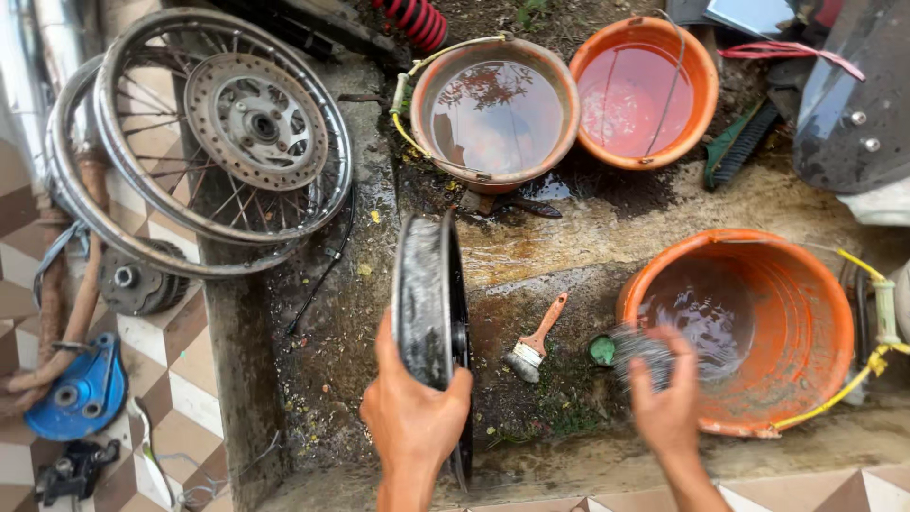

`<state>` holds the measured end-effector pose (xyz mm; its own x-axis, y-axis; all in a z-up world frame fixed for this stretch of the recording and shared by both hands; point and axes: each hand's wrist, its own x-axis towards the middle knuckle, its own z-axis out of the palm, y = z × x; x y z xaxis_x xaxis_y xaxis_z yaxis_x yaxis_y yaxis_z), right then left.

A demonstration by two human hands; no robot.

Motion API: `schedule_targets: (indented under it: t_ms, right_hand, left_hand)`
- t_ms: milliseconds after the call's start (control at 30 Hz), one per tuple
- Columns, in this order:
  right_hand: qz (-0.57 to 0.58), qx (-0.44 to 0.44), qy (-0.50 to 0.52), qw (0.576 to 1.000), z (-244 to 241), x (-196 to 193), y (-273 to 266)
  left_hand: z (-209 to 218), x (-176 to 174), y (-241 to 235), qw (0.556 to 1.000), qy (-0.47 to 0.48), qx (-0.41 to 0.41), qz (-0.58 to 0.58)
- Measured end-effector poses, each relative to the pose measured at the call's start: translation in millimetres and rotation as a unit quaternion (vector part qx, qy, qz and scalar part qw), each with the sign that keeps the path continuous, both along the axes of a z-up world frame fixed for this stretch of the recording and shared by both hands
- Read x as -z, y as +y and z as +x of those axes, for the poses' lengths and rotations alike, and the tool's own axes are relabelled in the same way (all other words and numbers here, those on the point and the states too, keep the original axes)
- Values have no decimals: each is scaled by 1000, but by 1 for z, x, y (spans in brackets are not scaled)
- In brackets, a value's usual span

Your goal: The person scrubs a black motorcycle rim with a wire sponge, dipping it into buckets of water and rinsing the surface while turning the wheel by hand.

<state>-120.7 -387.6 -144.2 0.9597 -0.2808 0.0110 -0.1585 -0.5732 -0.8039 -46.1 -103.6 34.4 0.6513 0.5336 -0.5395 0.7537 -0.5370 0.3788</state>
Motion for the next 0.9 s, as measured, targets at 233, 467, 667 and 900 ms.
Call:
schedule_targets:
  t_ms: [233, 467, 667, 900]
  right_hand:
    - [-119, 74, 305, 942, 64, 116, -101]
    - [-53, 26, 376, 925, 58, 148, -105]
    - [132, -14, -29, 991, 73, -9, 19]
    - [54, -173, 2, 983, 61, -39, 209]
  left_hand:
    - [10, 20, 39, 985, -140, 13, -102]
    - [19, 32, 71, 988, -130, 67, -54]
    - [21, 39, 61, 988, -150, -34, -27]
    - [20, 38, 51, 983, -177, 18, -43]
